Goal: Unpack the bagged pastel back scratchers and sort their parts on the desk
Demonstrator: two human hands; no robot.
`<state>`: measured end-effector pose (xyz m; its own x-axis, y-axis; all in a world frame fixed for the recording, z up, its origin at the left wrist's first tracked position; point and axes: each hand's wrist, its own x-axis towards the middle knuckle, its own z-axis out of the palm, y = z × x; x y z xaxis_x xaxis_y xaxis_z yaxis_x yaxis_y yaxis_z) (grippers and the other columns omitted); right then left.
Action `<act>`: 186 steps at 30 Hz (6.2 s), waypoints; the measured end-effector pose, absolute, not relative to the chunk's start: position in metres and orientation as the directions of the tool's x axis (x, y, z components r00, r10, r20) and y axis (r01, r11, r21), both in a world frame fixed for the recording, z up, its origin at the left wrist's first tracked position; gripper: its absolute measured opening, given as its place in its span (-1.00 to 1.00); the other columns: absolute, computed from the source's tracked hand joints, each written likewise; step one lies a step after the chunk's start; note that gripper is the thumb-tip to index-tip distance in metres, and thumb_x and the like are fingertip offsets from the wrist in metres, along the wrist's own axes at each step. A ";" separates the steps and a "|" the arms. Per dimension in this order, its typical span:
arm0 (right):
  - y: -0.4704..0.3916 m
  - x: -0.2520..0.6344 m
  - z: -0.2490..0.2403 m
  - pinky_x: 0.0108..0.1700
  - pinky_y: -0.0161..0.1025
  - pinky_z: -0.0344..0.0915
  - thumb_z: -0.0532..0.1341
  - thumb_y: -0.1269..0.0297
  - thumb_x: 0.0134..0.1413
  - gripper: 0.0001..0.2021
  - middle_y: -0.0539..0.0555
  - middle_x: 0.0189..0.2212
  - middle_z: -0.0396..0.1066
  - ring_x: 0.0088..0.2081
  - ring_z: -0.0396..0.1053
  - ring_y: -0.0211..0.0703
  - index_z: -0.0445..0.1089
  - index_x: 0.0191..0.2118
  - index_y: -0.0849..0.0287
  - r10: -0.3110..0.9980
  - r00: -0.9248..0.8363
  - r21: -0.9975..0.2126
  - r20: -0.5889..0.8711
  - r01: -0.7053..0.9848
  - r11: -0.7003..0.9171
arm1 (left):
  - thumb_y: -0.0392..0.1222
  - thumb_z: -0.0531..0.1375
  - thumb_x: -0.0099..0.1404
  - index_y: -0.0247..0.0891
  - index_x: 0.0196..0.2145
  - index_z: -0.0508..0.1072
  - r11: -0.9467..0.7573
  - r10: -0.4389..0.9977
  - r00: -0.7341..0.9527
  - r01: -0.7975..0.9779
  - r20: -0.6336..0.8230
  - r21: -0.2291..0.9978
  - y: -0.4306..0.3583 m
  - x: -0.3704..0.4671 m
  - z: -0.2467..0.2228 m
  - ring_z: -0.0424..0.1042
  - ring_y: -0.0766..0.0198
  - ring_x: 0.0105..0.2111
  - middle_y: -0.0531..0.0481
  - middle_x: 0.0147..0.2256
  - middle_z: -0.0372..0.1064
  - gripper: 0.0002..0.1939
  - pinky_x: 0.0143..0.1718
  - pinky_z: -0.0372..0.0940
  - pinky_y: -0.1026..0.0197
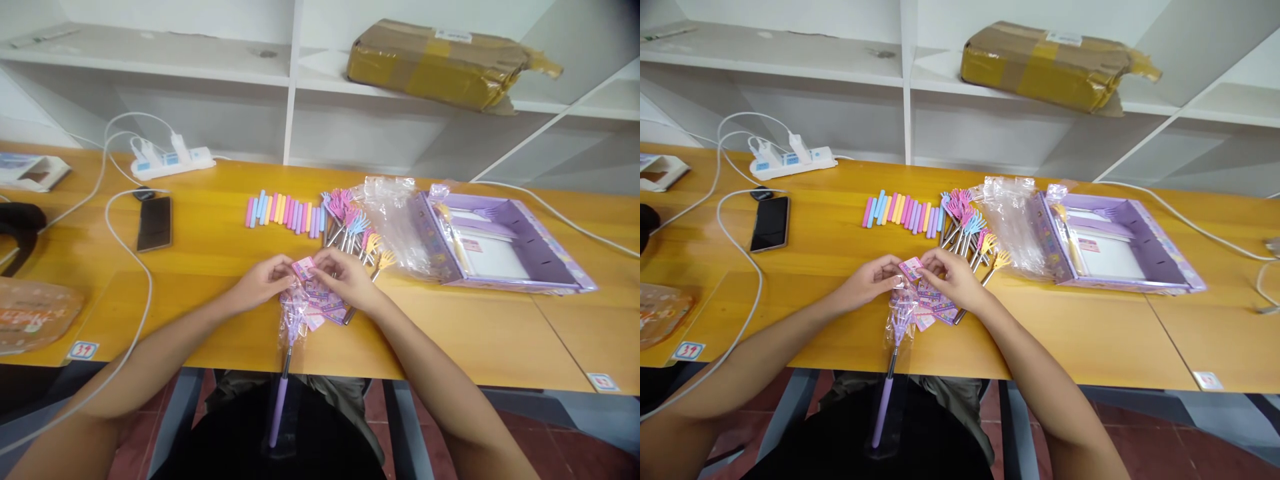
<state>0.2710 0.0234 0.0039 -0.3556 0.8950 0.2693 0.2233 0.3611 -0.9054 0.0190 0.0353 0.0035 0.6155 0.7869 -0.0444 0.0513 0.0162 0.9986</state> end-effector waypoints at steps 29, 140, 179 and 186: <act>0.025 0.276 0.019 -0.22 -0.18 0.41 0.26 0.22 0.45 -0.82 0.08 -0.27 0.50 -0.30 0.45 -0.14 0.55 0.05 0.07 0.752 -0.522 -0.702 0.403 0.351 0.619 | -0.22 0.38 0.30 -0.24 0.00 0.43 -0.004 0.779 0.625 0.060 -0.035 0.998 0.032 0.023 0.004 0.57 0.21 -0.10 -0.10 -0.09 0.56 -0.65 0.01 0.42 0.10; 0.013 0.265 0.000 -0.41 -0.37 0.26 0.39 0.06 0.25 -0.62 -0.09 -0.37 0.45 -0.43 0.38 -0.29 0.20 -0.08 0.08 0.765 -0.644 -0.975 -0.024 0.183 0.124 | -0.20 0.38 0.31 -0.20 -0.01 0.41 -0.030 0.714 0.699 0.074 -0.030 0.997 0.026 0.023 0.002 0.50 0.21 -0.12 -0.05 -0.11 0.45 -0.66 -0.08 0.39 0.15; 0.022 0.260 0.014 -0.17 -0.20 0.54 0.41 -0.18 0.18 -0.50 0.06 -0.28 0.61 -0.28 0.57 -0.14 0.55 -0.14 0.24 0.672 -0.739 -0.987 -0.042 0.137 0.088 | -0.09 0.59 0.06 -0.20 -0.05 0.36 0.004 0.994 0.100 -0.343 0.032 0.939 0.046 0.017 0.026 0.44 0.40 -0.49 0.11 -0.28 0.48 -0.37 -0.54 0.33 0.35; 0.051 0.321 0.048 -0.03 -0.10 0.49 0.31 -0.07 0.33 -0.66 0.10 -0.19 0.60 -0.14 0.55 -0.03 0.58 -0.08 0.11 0.911 -0.348 -0.880 0.220 0.332 0.339 | 0.13 0.38 0.35 -0.19 0.09 0.33 0.046 0.963 0.260 -0.415 0.070 0.908 0.044 0.011 0.027 0.53 0.27 -0.45 -0.03 -0.29 0.60 -0.47 -0.39 0.39 0.22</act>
